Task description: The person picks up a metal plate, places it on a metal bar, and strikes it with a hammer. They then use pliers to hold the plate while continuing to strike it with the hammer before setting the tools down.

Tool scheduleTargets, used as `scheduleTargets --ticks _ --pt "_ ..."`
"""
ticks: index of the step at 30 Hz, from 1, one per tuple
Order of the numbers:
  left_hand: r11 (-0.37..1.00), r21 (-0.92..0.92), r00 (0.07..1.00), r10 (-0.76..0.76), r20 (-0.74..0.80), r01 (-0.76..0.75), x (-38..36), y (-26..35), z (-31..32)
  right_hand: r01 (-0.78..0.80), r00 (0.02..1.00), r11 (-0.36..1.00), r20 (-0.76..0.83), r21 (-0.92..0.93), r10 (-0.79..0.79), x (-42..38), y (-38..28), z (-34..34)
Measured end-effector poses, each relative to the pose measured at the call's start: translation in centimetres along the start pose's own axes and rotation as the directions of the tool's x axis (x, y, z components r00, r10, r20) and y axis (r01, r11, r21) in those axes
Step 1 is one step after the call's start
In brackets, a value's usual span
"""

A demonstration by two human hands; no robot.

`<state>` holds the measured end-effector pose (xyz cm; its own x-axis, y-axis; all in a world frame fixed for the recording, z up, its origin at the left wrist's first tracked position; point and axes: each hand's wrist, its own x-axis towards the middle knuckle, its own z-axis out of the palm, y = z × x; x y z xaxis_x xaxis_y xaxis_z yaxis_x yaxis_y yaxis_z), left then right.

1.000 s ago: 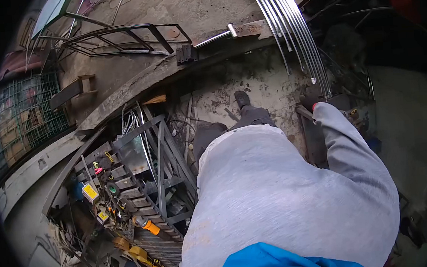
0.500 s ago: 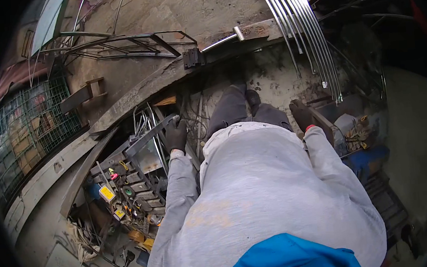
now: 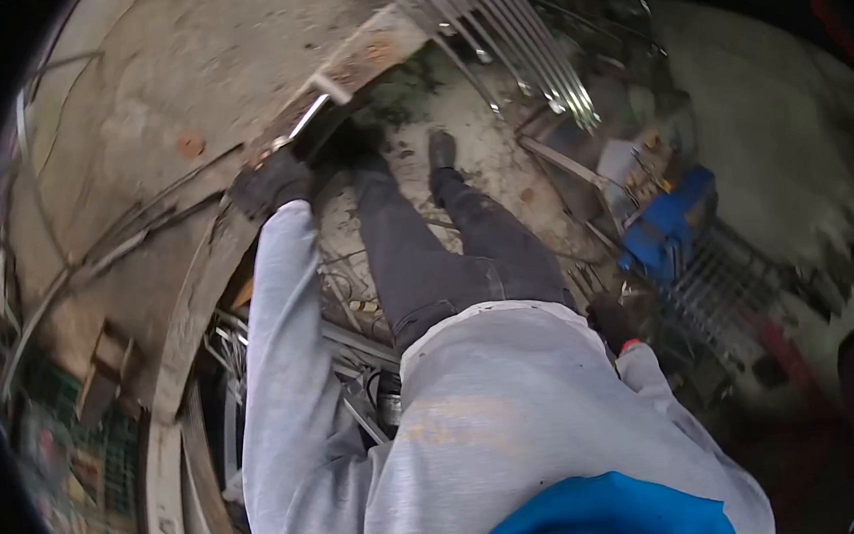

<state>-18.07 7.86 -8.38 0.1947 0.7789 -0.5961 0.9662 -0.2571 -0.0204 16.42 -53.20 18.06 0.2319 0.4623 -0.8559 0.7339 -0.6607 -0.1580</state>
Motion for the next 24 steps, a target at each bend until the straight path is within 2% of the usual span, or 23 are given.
scheduleTargets --ticks 1,2,3,4,5,6,8,9,10,11,12,13,14,15,16,17,19,21,22,23,24 --pt "0.998 -0.056 0.998 -0.008 0.055 0.011 -0.1 1.1 -3.6 0.055 0.997 0.998 -0.06 -0.015 -0.056 -0.8 -1.1 0.3" --pt "0.99 -0.137 0.994 0.02 0.105 -0.005 2.4 0.8 -0.8 0.011 0.999 1.0 -0.03 0.002 -0.011 -1.2 0.2 2.4" --pt "0.98 -0.162 0.983 0.139 0.124 -0.118 4.1 0.1 1.6 -0.112 0.988 0.973 -0.084 0.202 0.132 -1.6 1.2 4.6" --pt "0.975 -0.148 0.971 0.185 0.152 -0.163 5.3 -0.1 2.9 -0.301 0.936 0.843 -0.033 0.445 0.351 -1.7 -2.6 2.0" --pt "0.975 -0.124 0.964 0.205 0.167 -0.185 6.0 0.1 3.2 -0.415 0.861 0.634 0.057 0.652 0.505 -0.5 -6.7 -1.9" --pt "0.978 -0.092 0.964 0.199 0.177 -0.185 6.7 -0.1 3.7 -0.42 0.847 0.611 0.047 0.671 0.53 0.4 -6.3 -1.2" --pt "0.988 -0.002 0.97 0.152 0.191 -0.154 6.9 -1.1 3.9 -0.293 0.831 0.5 -0.042 0.815 0.555 2.1 -5.7 0.5" --pt "0.985 0.022 0.97 0.162 0.182 -0.168 4.5 -3.6 1.8 -0.284 0.83 0.477 -0.036 0.832 0.556 2.8 -5.9 0.0" --pt "0.917 0.041 0.902 0.381 0.202 -0.397 0.5 -5.1 -2.4 -0.296 0.852 0.487 -0.003 0.822 0.523 3.6 -6.7 -2.0" --pt "0.794 0.058 0.783 0.58 0.222 -0.605 -2.5 -5.0 -5.7 -0.297 0.872 0.499 0.018 0.814 0.489 4.7 -6.7 -3.4" --pt "0.827 -0.144 0.817 0.561 0.137 -0.544 -5.3 -3.6 -7.9 -0.266 0.87 0.453 0.01 0.851 0.493 5.9 -5.7 -2.6" --pt "0.804 -0.347 0.845 0.532 0.057 -0.483 -6.6 -1.2 -9.8 -0.231 0.869 0.429 -0.013 0.873 0.495 7.0 -5.2 -2.5" --pt "0.793 -0.321 0.831 0.555 0.03 -0.518 -6.3 1.4 -10.5 -0.06 0.872 0.499 -0.198 0.865 0.448 8.1 -4.5 -2.6" --pt "0.852 -0.413 0.89 0.421 0.174 -0.321 -5.9 3.8 -10.1 0.108 0.838 0.556 -0.376 0.824 0.395 9.3 -4.2 -2.7" --pt "0.877 -0.469 0.903 0.282 0.323 -0.105 -5.2 6.2 -9.1 0.094 0.874 0.367 -0.253 0.925 0.415 10.7 -3.8 -2.8" --pt "0.865 -0.486 0.871 0.142 0.471 0.122 -4.7 8.2 -8.4 0.135 0.865 0.337 -0.277 0.932 0.418 12.1 -4.3 -3.4" --pt "0.852 -0.522 0.896 0.189 0.401 0.054 -6.3 10.1 -6.6 0.489 0.811 0.126 -0.503 0.863 0.299 14.0 -6.2 -5.4" --pt "0.697 -0.685 0.854 0.473 0.218 -0.211 -11.6 15.9 -7.5 0.504 0.813 0.369 -0.573 0.781 0.102 17.4 -6.5 -5.4" --pt "0.733 -0.617 0.857 0.484 0.175 -0.288 -15.2 20.2 -8.7 0.291 0.951 0.091 -0.298 0.952 0.076 16.3 -7.6 -8.8" --pt "0.763 -0.541 0.857 0.496 0.138 -0.354 -19.3 25.3 -10.7 0.003 0.999 -0.168 -0.012 0.986 -0.049 14.5 -8.7 -12.6" --pt "0.788 -0.477 0.841 0.516 0.165 -0.39 -24.2 31.2 -13.5 0.021 0.998 -0.185 -0.032 0.982 -0.057 16.3 -9.2 -12.6"
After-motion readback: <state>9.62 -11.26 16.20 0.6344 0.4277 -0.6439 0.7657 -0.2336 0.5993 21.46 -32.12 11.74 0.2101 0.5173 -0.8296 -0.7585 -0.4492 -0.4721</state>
